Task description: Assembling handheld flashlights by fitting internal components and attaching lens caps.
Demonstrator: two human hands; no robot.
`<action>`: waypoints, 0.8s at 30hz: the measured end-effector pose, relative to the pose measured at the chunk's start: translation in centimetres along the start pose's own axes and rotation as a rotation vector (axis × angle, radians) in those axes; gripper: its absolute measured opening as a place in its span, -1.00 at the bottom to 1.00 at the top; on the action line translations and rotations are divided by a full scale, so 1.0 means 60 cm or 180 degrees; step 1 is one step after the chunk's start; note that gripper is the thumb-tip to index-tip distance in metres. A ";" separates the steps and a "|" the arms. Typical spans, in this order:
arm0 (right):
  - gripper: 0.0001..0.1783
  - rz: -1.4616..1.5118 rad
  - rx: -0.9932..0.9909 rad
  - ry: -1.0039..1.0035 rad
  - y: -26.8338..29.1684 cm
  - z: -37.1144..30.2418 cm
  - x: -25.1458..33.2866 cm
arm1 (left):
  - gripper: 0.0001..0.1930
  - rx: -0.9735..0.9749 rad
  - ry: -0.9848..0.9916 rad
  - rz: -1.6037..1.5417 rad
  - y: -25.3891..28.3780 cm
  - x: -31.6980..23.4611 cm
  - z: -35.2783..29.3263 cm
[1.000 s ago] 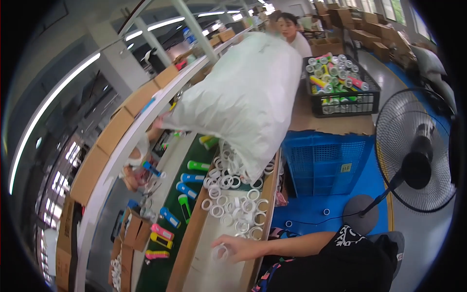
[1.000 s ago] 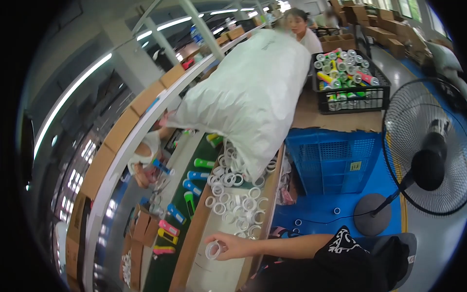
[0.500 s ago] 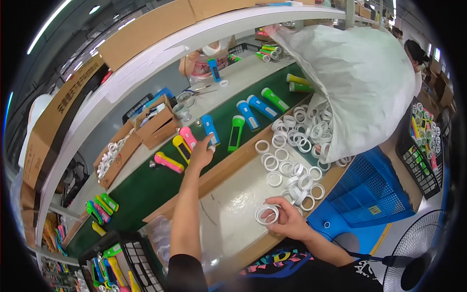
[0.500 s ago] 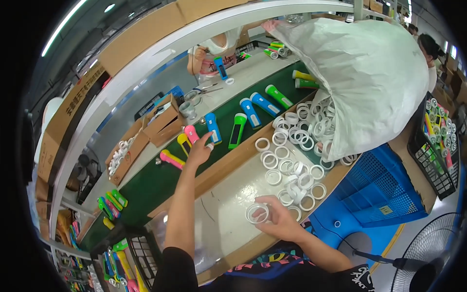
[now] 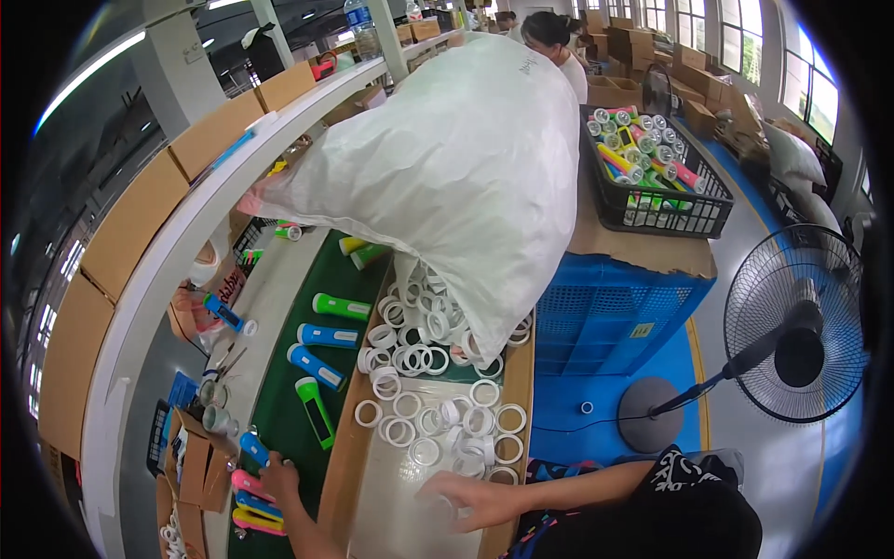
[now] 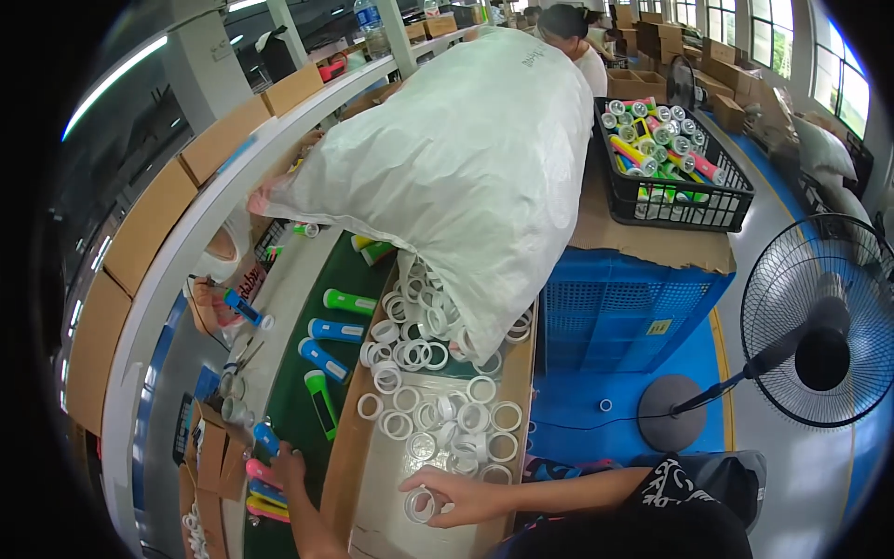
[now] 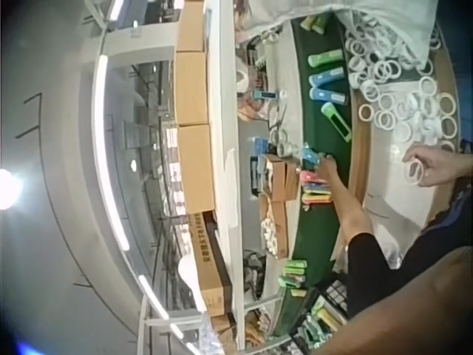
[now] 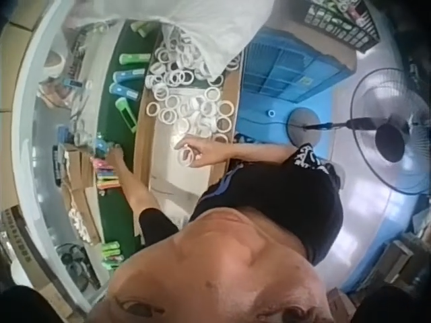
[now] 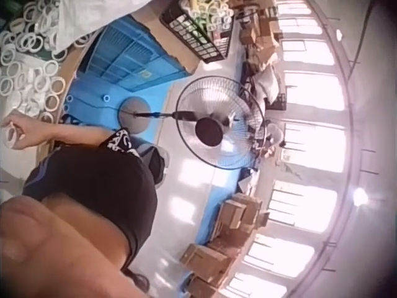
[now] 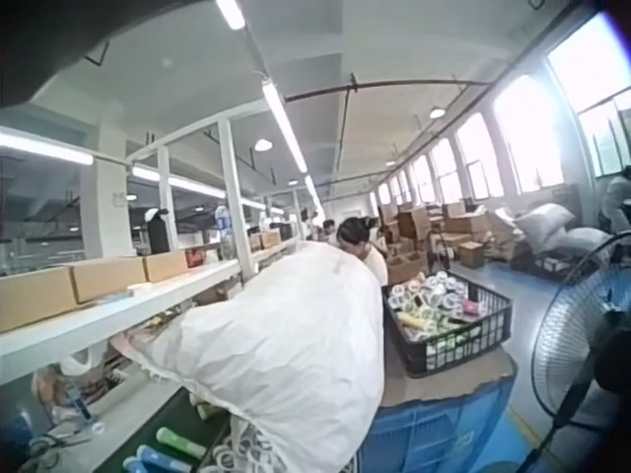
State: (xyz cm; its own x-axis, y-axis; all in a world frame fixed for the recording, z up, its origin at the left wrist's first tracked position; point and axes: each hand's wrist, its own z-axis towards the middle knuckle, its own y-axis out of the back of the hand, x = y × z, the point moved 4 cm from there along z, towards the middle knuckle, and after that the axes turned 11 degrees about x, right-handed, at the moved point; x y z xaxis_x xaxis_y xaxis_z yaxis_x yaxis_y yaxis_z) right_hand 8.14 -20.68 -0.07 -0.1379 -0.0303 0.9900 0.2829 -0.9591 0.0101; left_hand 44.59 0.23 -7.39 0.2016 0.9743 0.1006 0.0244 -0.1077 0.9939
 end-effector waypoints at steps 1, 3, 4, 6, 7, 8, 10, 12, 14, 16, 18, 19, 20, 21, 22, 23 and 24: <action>-0.34 -0.0004 -0.0035 -0.0004 0.000 0.003 -0.007 | -0.72 -0.0001 0.0175 -0.0015 0.006 0.016 -0.014; -0.34 -0.0030 -0.0167 0.0442 0.003 0.007 -0.017 | -0.72 0.0109 0.0428 0.0160 0.012 0.050 -0.038; -0.34 -0.0039 -0.0202 0.0455 0.006 0.006 -0.016 | -0.73 0.0185 0.0483 0.0123 0.007 0.074 -0.048; -0.34 -0.0080 -0.0238 0.0633 0.009 0.002 -0.010 | -0.73 0.0341 0.0268 0.0172 0.000 0.122 -0.063; -0.34 -0.0088 -0.0305 0.0713 0.008 0.001 -0.009 | -0.73 0.0425 0.0017 0.0258 -0.006 0.150 -0.068; -0.34 -0.0077 -0.0310 0.0768 0.001 0.002 -0.006 | -0.64 0.0481 -0.0085 -0.0074 -0.042 0.223 -0.051; -0.34 0.0076 -0.0290 0.0645 -0.007 0.011 -0.023 | -0.58 0.0101 -0.0999 -0.0565 -0.027 0.245 -0.084; -0.34 0.0151 -0.0289 0.0527 -0.010 0.013 -0.029 | -0.45 0.0200 -0.0231 -0.1303 0.060 0.195 -0.195; -0.33 0.0221 -0.0298 0.0499 -0.009 -0.004 -0.017 | -0.43 0.0194 -0.0519 -0.1730 0.083 0.184 -0.223; -0.31 0.0250 -0.0319 0.0634 -0.015 -0.020 -0.004 | -0.34 0.0145 -0.0936 -0.2618 0.114 0.194 -0.278; -0.27 0.0294 -0.0440 0.0528 -0.011 -0.027 0.000 | -0.33 0.0241 -0.1438 -0.3464 0.225 0.070 -0.411; -0.27 0.0302 -0.0473 0.0527 -0.012 -0.029 -0.001 | -0.36 0.0167 -0.1856 -0.3348 0.246 0.049 -0.449; -0.24 0.0463 -0.0441 0.0587 -0.009 -0.029 -0.005 | -0.40 -0.0112 -0.1753 -0.3492 0.243 0.042 -0.480; -0.23 0.0575 -0.0459 0.0651 -0.008 -0.032 -0.007 | -0.37 0.0372 -0.1555 -0.3792 0.269 0.000 -0.520; -0.22 0.0705 -0.0450 0.0708 -0.005 -0.038 -0.001 | -0.30 0.0737 -0.1453 -0.3549 0.286 -0.033 -0.551; -0.21 0.0502 -0.0517 0.0679 0.004 -0.050 0.010 | -0.33 0.0617 -0.1683 -0.3380 0.265 -0.039 -0.553; -0.23 0.0774 -0.0613 0.0715 0.011 -0.061 0.018 | -0.37 0.0444 -0.1534 -0.3033 0.243 -0.056 -0.553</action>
State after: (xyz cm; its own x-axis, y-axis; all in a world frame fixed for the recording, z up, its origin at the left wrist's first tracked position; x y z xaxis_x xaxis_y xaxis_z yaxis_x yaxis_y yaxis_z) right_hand 4.67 -22.37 0.49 -0.2995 -0.3039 0.9044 0.1524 -0.9510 -0.2691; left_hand 11.80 1.95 8.29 0.4044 0.4916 -0.7712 0.4807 0.6031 0.6365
